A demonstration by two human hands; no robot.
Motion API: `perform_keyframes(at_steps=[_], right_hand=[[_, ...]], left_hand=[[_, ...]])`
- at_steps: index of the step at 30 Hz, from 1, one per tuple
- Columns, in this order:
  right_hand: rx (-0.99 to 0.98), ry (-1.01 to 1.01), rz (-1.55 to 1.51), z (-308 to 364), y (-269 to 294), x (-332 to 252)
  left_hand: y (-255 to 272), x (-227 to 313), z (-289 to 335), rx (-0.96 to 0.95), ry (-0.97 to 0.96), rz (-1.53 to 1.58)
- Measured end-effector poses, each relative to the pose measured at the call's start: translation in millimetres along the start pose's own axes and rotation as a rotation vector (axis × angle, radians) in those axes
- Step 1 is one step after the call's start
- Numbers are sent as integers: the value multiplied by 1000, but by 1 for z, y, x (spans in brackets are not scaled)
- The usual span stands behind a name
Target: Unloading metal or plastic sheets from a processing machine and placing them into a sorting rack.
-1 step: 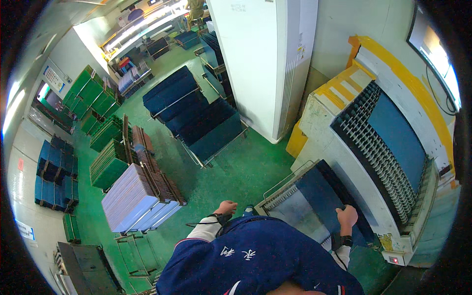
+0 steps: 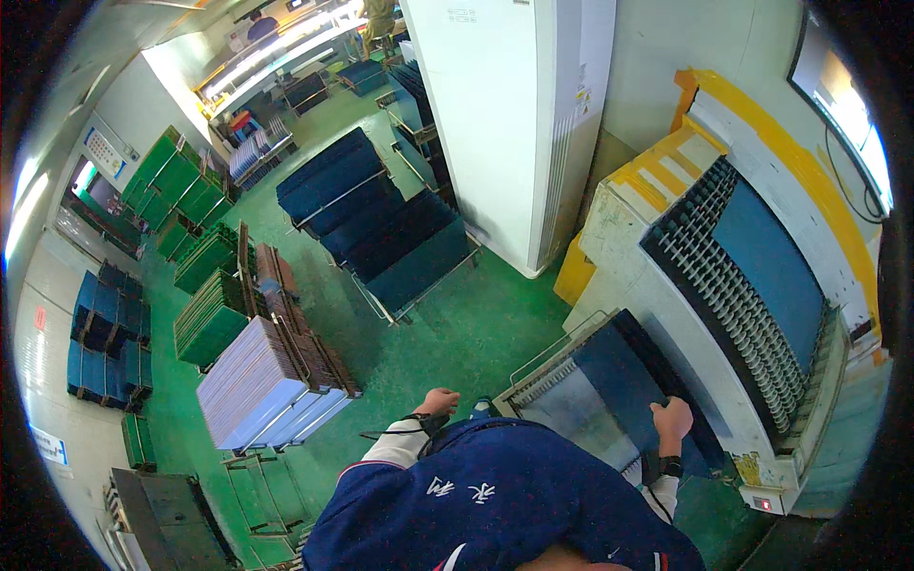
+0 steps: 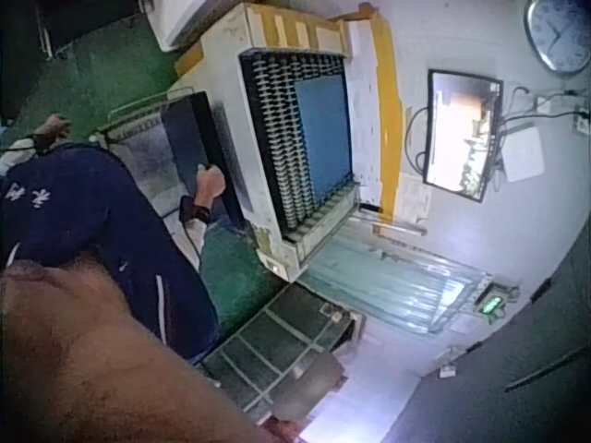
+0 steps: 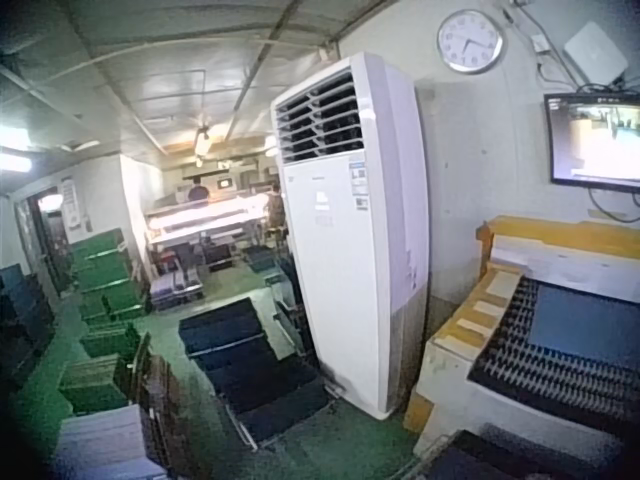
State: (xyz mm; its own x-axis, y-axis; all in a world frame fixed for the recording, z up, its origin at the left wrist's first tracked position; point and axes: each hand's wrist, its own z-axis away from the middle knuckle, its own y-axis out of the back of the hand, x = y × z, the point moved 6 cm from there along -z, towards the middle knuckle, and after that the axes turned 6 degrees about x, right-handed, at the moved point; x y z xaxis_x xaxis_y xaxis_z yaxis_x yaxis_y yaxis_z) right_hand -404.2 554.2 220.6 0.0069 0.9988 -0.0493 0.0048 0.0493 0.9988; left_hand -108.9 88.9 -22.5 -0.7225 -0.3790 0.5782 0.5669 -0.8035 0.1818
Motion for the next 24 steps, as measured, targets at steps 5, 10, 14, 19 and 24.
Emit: perform_keyframes(at_steps=[5, 10, 14, 19, 24], right_hand=[[-18, 2, -5, 0, 2, -4], [4, 5, 4, -1, -5, 2], [-8, -5, 4, 0, -3, 2], [-33, -9, 11, 1, 5, -4], [-40, -20, 14, 1, 3, -2]], left_hand=[[1, 1, 2, -24, -18, -106], [1, -3, -3, -12, -20, -131], [1, -5, -5, -49, -26, -98], [1, -4, -1, -12, -15, -124], [1, -2, 1, -22, -14, -100]])
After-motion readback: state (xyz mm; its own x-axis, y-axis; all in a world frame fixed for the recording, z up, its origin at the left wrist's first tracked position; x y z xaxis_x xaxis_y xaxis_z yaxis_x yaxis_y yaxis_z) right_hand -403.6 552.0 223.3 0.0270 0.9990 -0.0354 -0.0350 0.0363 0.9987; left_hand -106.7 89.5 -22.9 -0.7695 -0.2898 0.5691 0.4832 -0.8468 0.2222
